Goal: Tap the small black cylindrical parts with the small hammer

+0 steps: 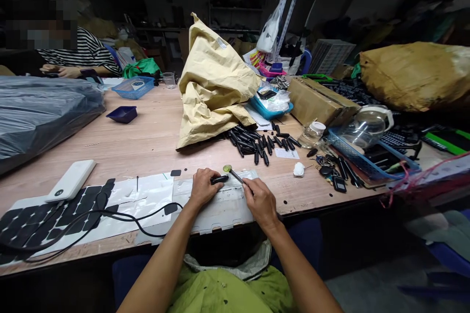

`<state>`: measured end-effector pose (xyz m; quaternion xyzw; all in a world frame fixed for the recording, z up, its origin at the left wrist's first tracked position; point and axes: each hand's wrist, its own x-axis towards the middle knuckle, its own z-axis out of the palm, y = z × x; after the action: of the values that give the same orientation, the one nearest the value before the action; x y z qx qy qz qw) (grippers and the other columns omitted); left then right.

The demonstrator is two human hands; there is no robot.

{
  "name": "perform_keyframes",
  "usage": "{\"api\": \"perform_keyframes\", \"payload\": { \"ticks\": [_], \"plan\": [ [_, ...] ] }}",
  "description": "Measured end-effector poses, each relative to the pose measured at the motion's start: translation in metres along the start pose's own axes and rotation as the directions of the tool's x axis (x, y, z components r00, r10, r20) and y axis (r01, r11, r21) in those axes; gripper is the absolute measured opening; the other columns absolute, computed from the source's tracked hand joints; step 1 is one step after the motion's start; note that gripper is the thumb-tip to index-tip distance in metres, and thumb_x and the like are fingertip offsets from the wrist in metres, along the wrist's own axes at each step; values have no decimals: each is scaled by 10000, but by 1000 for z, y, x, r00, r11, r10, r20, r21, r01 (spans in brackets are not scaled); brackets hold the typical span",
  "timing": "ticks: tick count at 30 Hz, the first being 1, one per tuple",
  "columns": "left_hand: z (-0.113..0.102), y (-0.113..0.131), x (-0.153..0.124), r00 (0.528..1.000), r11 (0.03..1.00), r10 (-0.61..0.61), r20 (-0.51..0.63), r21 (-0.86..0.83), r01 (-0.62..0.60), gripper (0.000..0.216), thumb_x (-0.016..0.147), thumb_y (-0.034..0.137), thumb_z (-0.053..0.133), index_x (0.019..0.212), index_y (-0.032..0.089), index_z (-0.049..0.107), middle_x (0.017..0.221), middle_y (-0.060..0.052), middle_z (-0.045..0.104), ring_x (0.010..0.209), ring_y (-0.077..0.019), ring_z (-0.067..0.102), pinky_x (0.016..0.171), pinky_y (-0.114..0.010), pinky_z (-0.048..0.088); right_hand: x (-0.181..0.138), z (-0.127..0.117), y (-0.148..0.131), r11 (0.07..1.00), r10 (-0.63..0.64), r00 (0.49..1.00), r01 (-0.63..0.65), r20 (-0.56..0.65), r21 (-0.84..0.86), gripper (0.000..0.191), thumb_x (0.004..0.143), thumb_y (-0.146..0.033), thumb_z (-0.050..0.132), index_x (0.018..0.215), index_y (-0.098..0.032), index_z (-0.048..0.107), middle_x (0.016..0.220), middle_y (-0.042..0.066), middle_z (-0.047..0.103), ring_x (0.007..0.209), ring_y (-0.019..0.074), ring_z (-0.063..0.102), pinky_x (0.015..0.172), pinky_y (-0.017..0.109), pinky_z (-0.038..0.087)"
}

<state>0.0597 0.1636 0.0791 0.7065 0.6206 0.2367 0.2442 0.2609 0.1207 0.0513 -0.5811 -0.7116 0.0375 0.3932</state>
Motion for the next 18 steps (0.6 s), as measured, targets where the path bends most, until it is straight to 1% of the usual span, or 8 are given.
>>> {"api": "perform_keyframes", "payload": {
  "ticks": [3,5,7,10,12,14,16,18],
  "plan": [
    [0,0,0,1000,1000,3,1,-3,-3,139,788,198,737,912,258,757,958,-37,690,1053,-267,540,954,-416,403,11,0,19,979,-23,1000,20,-13,-202,257,941,-258,512,1036,-254,750,871,52,699,830,200,628,732,297,474],
    [1,0,1,1000,1000,9,3,-13,-9,134,800,194,726,910,264,759,944,-35,683,1039,-263,537,950,-416,402,16,3,29,954,-44,999,38,-12,-296,241,927,-234,525,1013,-243,750,830,51,671,784,196,585,708,297,441],
    [0,-1,2,1000,1000,15,5,-22,-15,144,804,187,719,915,269,759,931,-32,673,1034,-261,531,953,-418,400,18,7,34,935,-61,998,53,-12,-352,233,920,-219,531,1015,-232,743,821,52,649,778,196,554,709,298,417],
    [-3,-2,0,999,999,24,24,-32,-23,164,790,170,719,916,266,761,942,-36,658,1042,-263,523,963,-427,400,17,12,34,915,-66,998,61,2,-398,237,921,-210,527,1044,-231,729,842,53,627,799,198,524,720,298,388],
    [-4,-2,-10,994,996,79,77,-52,-75,161,760,172,741,890,264,765,994,-41,650,1069,-269,516,982,-442,397,17,13,32,906,-62,998,64,17,-419,237,925,-211,522,1052,-235,721,852,53,612,808,199,508,725,299,375],
    [-3,-3,-28,965,978,198,171,-95,-184,161,720,186,780,859,265,769,1096,-45,637,1122,-281,503,1017,-462,384,16,13,29,897,-62,998,67,26,-437,236,929,-208,516,1055,-236,715,859,54,602,819,203,497,733,300,367],
    [0,-3,-52,908,945,322,269,-146,-292,191,684,187,812,851,269,769,1220,-48,606,1193,-299,479,1053,-482,368,16,13,27,889,-67,997,71,26,-453,232,932,-206,515,1053,-236,712,860,55,598,827,206,491,738,301,362],
    [3,-3,-75,866,926,377,329,-154,-345,243,662,160,823,870,271,766,1328,-54,564,1270,-324,440,1087,-510,346,16,13,25,882,-72,997,75,25,-465,225,935,-207,518,1048,-234,710,861,56,599,830,207,489,735,301,360]
  ]
}}
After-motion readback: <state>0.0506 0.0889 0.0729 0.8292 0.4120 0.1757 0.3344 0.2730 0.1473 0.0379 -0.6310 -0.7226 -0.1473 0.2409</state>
